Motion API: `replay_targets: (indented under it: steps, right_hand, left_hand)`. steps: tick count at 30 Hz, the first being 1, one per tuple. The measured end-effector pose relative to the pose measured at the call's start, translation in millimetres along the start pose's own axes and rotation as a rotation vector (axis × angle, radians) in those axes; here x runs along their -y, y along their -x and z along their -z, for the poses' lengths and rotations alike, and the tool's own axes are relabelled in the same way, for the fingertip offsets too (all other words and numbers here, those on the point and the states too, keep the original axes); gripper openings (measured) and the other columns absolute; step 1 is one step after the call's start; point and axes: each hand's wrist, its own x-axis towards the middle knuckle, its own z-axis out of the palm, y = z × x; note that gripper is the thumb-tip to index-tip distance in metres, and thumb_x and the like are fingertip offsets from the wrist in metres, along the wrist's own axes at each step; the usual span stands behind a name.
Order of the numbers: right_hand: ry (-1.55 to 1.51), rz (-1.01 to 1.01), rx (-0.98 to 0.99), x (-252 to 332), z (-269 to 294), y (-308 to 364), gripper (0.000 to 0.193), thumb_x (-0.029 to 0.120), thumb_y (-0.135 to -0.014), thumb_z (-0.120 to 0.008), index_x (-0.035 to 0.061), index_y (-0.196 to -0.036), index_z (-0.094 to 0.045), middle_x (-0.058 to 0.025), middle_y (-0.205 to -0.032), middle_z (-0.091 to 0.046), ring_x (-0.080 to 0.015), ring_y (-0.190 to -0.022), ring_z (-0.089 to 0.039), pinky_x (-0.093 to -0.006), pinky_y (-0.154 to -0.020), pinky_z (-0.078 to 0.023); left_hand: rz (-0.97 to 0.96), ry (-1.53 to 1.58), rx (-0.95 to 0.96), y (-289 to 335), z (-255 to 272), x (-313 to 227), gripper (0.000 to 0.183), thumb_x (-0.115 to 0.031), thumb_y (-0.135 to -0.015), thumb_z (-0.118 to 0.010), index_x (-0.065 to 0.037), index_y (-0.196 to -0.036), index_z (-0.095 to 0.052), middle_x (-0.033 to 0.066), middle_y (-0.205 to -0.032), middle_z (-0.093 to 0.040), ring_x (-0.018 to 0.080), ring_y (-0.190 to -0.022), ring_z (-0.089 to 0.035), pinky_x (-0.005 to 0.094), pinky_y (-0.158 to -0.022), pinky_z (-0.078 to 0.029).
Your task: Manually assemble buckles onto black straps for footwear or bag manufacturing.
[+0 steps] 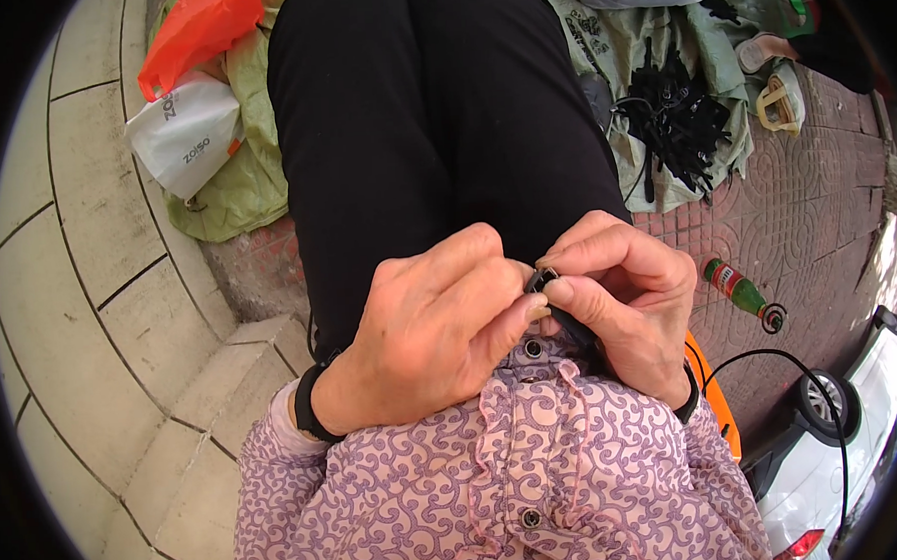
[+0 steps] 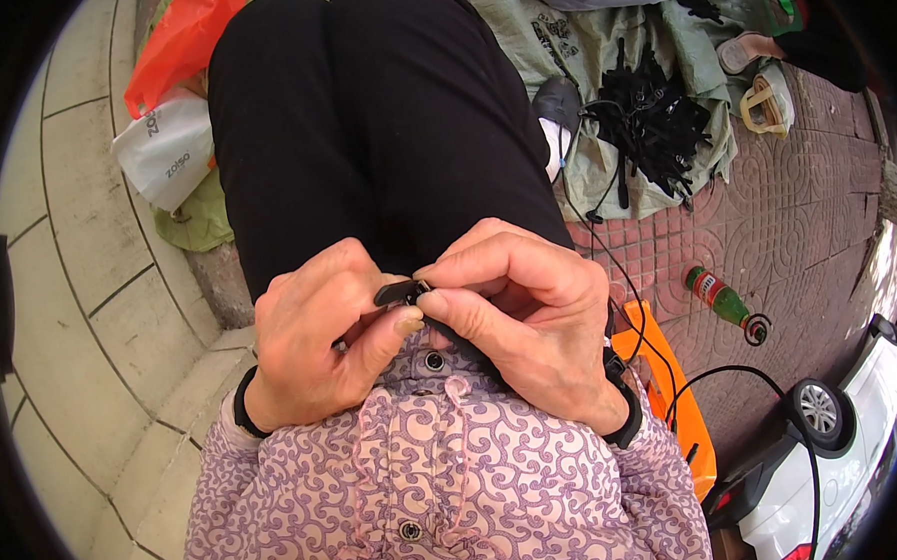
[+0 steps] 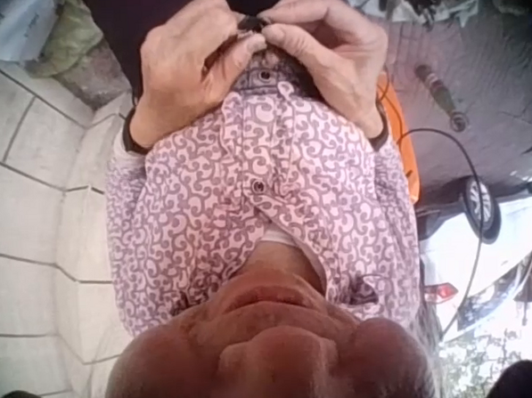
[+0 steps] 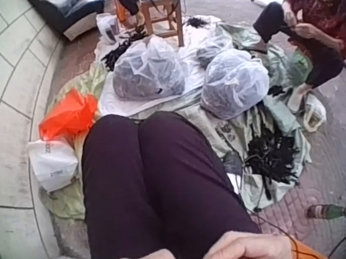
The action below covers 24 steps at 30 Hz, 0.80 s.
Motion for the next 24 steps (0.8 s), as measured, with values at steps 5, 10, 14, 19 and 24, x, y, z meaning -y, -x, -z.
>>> replay_targets:
  steps: [5,10,14,19,24]
  right_hand:
    - [-0.375,-0.261,-0.012,4.5,-3.2,-2.3,0.019,-0.001,-0.092,-0.062,-0.0065,-0.11,-0.059,-0.0136,-0.095,-0.065,-0.0152,-0.074,-0.067,-0.0248,-0.067,-0.056]
    - [-0.559,-0.429,-0.025,5.5,-2.6,-2.2,0.03,0.002,-0.092,-0.064,-0.0045,-0.12,-0.055,-0.0101,-0.095,-0.068,-0.0145,-0.079,-0.067,-0.0267,-0.071,-0.056]
    - [-0.465,-0.289,-0.074,1.0,-5.6,-2.6,0.033,-0.001,-0.088,-0.067,-0.004,-0.119,-0.056,-0.0097,-0.094,-0.068,-0.0132,-0.081,-0.066,-0.0254,-0.071,-0.055]
    - [-0.272,-0.165,-0.035,1.7,-4.0,2.2,0.031,-0.004,-0.083,-0.072,-0.0044,-0.111,-0.06,-0.011,-0.095,-0.069,-0.0138,-0.077,-0.067,-0.0245,-0.069,-0.056]
    - [-0.059,-0.003,-0.011,-2.5,-3.6,2.9,0.029,-0.006,-0.081,-0.074,-0.0047,-0.107,-0.062,-0.0096,-0.092,-0.067,-0.0112,-0.078,-0.065,-0.0198,-0.065,-0.052]
  left_hand:
    - [0.127,0.135,0.0,-7.7,7.0,-1.1,0.014,-0.004,-0.079,-0.073,0.0,-0.082,-0.06,0.0072,-0.067,-0.051,0.0161,-0.052,-0.052,0.0283,-0.045,-0.038]
    - [0.19,0.209,-0.028,-7.3,9.3,1.6,0.015,-0.001,-0.078,-0.073,0.001,-0.082,-0.058,0.0073,-0.067,-0.049,0.0169,-0.053,-0.052,0.0271,-0.047,-0.04]
    - [0.484,0.453,-0.07,3.0,6.1,0.9,0.015,-0.006,-0.087,-0.069,0.002,-0.097,-0.061,0.0064,-0.082,-0.065,0.008,-0.059,-0.055,0.0247,-0.048,-0.042]
    - [0.864,1.054,0.221,6.4,16.4,-4.9,0.025,-0.014,-0.095,-0.064,0.001,-0.112,-0.054,0.0074,-0.086,-0.067,0.0042,-0.056,-0.053,0.0179,-0.05,-0.041]
    - [0.961,1.188,0.278,6.2,20.5,-4.3,0.026,-0.013,-0.094,-0.064,0.0,-0.116,-0.057,0.0055,-0.081,-0.064,0.0024,-0.051,-0.047,0.0166,-0.046,-0.033]
